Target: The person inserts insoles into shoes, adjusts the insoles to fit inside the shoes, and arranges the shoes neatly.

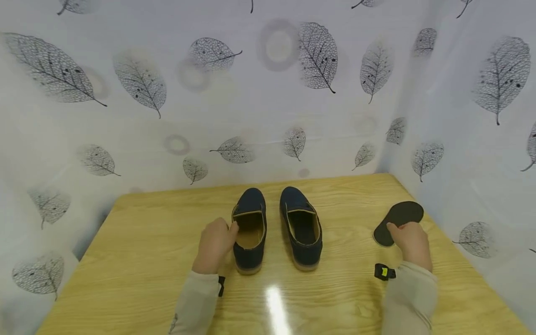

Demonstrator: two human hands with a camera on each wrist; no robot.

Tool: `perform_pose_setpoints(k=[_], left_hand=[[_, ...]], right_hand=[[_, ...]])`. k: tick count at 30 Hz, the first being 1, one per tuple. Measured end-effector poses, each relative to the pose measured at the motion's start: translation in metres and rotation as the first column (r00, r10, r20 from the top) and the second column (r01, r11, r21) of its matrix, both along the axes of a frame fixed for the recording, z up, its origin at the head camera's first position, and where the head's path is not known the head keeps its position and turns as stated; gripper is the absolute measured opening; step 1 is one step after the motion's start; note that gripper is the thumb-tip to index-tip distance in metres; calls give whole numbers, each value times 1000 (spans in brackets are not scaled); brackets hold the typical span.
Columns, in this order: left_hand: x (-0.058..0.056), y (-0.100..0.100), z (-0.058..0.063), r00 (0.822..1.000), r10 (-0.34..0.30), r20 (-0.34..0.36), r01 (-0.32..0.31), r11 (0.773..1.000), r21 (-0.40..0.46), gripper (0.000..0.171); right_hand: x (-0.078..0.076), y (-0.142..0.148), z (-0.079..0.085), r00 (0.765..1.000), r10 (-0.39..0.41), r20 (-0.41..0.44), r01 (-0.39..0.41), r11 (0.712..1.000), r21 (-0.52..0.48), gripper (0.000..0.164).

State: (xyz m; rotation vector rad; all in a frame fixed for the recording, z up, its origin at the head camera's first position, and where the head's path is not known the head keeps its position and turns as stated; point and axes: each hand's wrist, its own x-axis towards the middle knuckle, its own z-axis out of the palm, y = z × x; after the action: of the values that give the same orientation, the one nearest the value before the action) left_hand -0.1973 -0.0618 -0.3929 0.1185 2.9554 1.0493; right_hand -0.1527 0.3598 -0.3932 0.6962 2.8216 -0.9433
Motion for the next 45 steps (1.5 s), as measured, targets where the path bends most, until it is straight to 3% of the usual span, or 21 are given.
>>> perform_pose_setpoints(k=[9, 15, 18, 22, 26, 30, 34, 39, 45], left_hand=[[0, 0, 3, 1000, 10, 8, -11, 1000, 24, 50], [-1, -2, 8, 999, 22, -28, -21, 1000, 17, 51], [-2, -3, 12, 999, 29, -43, -29, 1000, 13, 49], [-2, -6, 14, 999, 34, -30, -34, 999, 20, 49], [-2, -8, 14, 999, 39, -17, -38, 999, 23, 50], [0, -11, 14, 999, 44, 7, -44, 999, 32, 49], [2, -13, 15, 999, 50, 19, -51, 998, 34, 43], [2, -16, 16, 998, 57, 36, -58, 998, 33, 40], [1, -20, 17, 997, 57, 49, -58, 998, 32, 37]], right_hand=[[-12, -2, -33, 977, -213, 12, 211, 973, 92, 77], [-16, 0, -44, 965, -227, 129, 220, 973, 66, 90], [-20, 0, -47, 963, -226, 145, 219, 974, 66, 97], [-24, -3, -49, 960, -250, 128, 245, 968, 59, 101], [-27, -8, -48, 957, -268, 107, 266, 963, 33, 91], [-25, -8, -48, 965, -249, 80, 248, 969, 26, 80], [-22, -4, -46, 973, -231, 29, 230, 973, 21, 80], [-19, 0, -39, 960, -275, -53, 275, 961, -13, 84], [-15, 3, -24, 941, -310, -136, 303, 950, -70, 68]])
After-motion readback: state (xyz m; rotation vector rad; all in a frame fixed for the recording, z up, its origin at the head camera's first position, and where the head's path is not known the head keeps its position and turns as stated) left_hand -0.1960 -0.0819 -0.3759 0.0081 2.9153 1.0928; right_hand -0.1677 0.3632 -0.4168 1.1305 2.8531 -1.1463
